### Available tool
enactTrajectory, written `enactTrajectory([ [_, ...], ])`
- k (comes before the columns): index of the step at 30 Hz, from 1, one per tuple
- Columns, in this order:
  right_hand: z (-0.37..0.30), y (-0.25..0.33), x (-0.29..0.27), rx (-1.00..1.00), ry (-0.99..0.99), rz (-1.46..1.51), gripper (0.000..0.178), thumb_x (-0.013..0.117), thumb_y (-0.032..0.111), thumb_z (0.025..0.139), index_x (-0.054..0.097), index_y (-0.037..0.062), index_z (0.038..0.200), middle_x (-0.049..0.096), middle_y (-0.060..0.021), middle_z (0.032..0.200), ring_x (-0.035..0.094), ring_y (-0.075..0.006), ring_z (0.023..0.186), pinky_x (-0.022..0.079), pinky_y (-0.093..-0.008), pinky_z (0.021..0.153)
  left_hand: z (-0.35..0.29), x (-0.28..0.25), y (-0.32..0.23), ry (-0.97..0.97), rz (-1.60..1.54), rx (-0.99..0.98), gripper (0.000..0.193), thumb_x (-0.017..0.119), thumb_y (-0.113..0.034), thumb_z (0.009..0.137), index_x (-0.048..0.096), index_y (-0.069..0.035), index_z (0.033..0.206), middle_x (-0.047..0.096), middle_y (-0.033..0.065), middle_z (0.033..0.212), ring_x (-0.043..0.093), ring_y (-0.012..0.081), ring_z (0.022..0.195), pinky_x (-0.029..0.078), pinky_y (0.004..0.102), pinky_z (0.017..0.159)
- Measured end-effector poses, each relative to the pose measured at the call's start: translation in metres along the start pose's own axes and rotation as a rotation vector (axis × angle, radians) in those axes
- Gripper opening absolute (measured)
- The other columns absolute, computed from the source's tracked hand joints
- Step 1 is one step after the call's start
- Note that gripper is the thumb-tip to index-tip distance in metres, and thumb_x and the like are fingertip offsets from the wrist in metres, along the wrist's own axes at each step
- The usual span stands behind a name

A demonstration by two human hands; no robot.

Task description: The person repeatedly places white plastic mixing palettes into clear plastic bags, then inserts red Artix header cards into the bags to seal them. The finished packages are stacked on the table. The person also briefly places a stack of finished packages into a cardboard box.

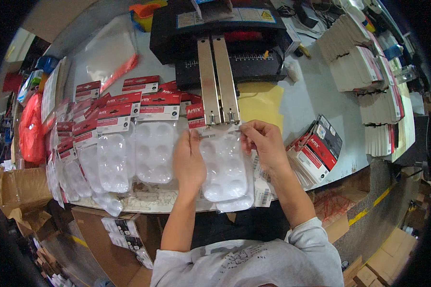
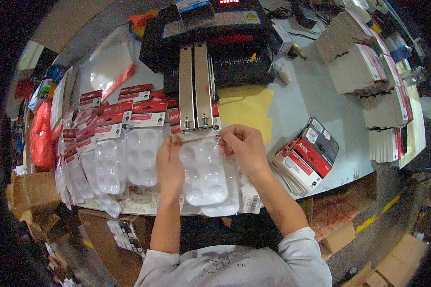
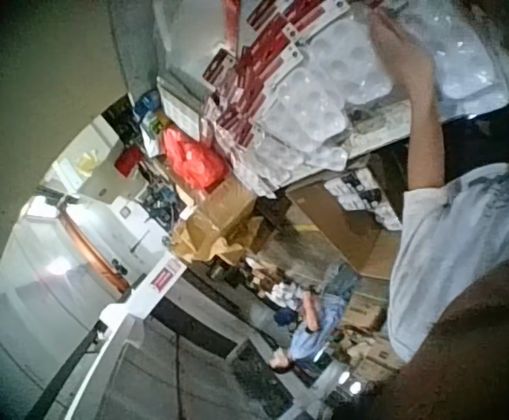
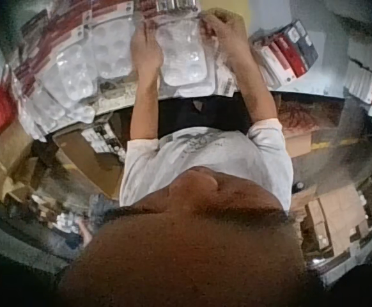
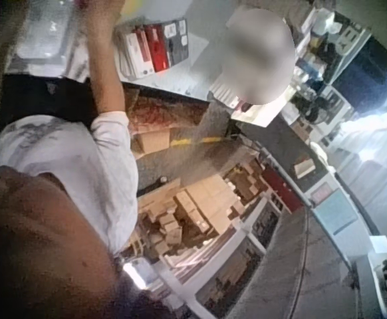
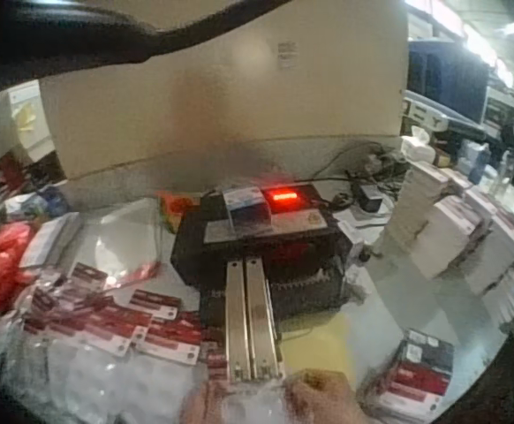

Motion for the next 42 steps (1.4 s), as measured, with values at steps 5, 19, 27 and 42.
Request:
enactTrajectory([
  [5,0.002,-0.008,-0.001,0.036,-0.043,0.03,0.016,0.058,0.012,0.088,0.06,0.0001,0.078,0.057,-0.0031,0.064,0.052,-0.0096,0.052,0.041,-0.0229,0.048,0.009,0.004,0.005,0.001,0.013,-0.005,0.034,0.041,-0.024,0.097,0.051,0.004,0.082,0.056,0.0192,0.073,0.05,0.0293,0.066,0.04,0.0364,0.065],
  [19,0.0,-0.003,-0.006,-0.054,0.005,-0.014,0.013,0.058,0.011,0.088,0.061,-0.0006,0.083,0.058,-0.0037,0.067,0.054,-0.0098,0.055,0.043,-0.0229,0.051,0.007,0.008,-0.002,0.062,-0.063,-0.011,0.034,0.042,-0.025,0.097,0.053,0.003,0.082,0.057,0.0153,0.072,0.048,0.0251,0.065,0.039,0.0337,0.064],
  [27,-0.032,0.056,-0.014,-0.322,-0.172,-0.663,0.03,0.067,0.02,0.082,0.062,-0.0049,0.098,0.066,-0.0105,0.081,0.061,-0.0196,0.067,0.049,-0.0302,0.065,-0.008,-0.004,0.002,0.121,0.185,0.08,0.034,0.042,-0.026,0.095,0.057,0.003,0.088,0.061,0.0169,0.079,0.058,0.0259,0.075,0.042,0.0385,0.068],
  [42,-0.09,0.091,-0.121,-0.384,-0.403,-1.543,0.106,0.08,0.05,0.049,0.038,0.0005,0.133,0.052,-0.0168,0.129,0.051,-0.0293,0.114,0.028,-0.0376,0.097,-0.056,0.014,-0.029,-0.019,0.815,0.556,0.022,0.068,-0.017,0.076,0.057,0.001,0.082,0.049,0.0141,0.115,0.045,0.0343,0.106,0.038,0.0459,0.087],
])
Point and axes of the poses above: each hand's wrist, its own z-axis towards the middle knuckle, its own x-axis out of the palm, y = z × x, the point moved 9 cm from there along z, towards the middle knuckle
